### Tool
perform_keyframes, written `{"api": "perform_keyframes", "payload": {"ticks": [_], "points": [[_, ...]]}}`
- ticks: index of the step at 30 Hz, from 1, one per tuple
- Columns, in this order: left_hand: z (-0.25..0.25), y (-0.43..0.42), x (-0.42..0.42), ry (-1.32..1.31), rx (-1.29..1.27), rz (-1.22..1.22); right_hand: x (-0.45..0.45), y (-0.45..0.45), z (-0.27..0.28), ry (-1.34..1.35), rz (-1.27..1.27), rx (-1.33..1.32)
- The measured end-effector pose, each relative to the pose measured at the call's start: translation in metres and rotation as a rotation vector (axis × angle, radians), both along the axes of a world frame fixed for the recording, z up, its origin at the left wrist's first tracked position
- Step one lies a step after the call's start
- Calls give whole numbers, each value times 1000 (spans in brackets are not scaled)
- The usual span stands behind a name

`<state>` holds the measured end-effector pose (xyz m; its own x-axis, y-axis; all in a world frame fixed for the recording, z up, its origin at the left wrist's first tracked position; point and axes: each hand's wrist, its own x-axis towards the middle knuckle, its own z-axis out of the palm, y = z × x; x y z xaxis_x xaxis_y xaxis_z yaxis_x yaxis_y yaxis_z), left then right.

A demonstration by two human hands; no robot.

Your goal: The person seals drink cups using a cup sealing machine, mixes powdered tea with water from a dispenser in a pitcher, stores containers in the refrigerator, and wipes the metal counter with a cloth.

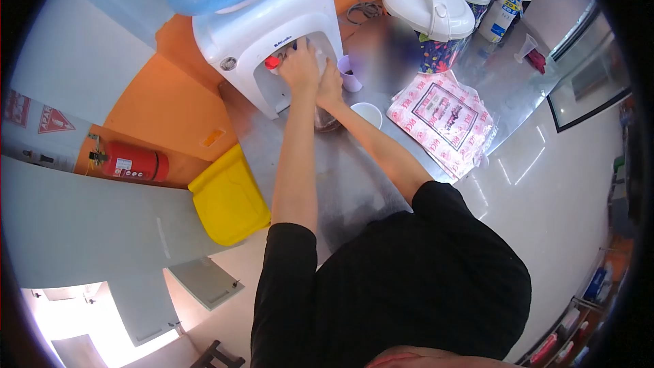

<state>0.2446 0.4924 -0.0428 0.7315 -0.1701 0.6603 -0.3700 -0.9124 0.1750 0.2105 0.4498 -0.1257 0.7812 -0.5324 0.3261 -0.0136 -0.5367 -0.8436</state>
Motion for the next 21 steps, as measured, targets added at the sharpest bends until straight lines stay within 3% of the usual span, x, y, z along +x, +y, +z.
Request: {"api": "perform_keyframes", "payload": {"ticks": [4, 7, 9, 11, 15, 21], "points": [[-9, 4, 5, -12, 54, -35, -7, 4, 8, 1, -41, -16], [11, 4, -18, 12, 24, -67, -10, -7, 9, -43, 145, -107], [12, 3, -18, 100, 44, -55, 13, -2, -30, -103, -107, -392], [-32, 5, 19, 99, 156, -39, 17, -3, -38, -87, -44, -309], [2, 0, -14, 64, 79, -45, -11, -1, 9, -71, 1, -121], [5, -3, -17, 71, 62, -42, -11, 1, 11, 117, -27, 60]]}}
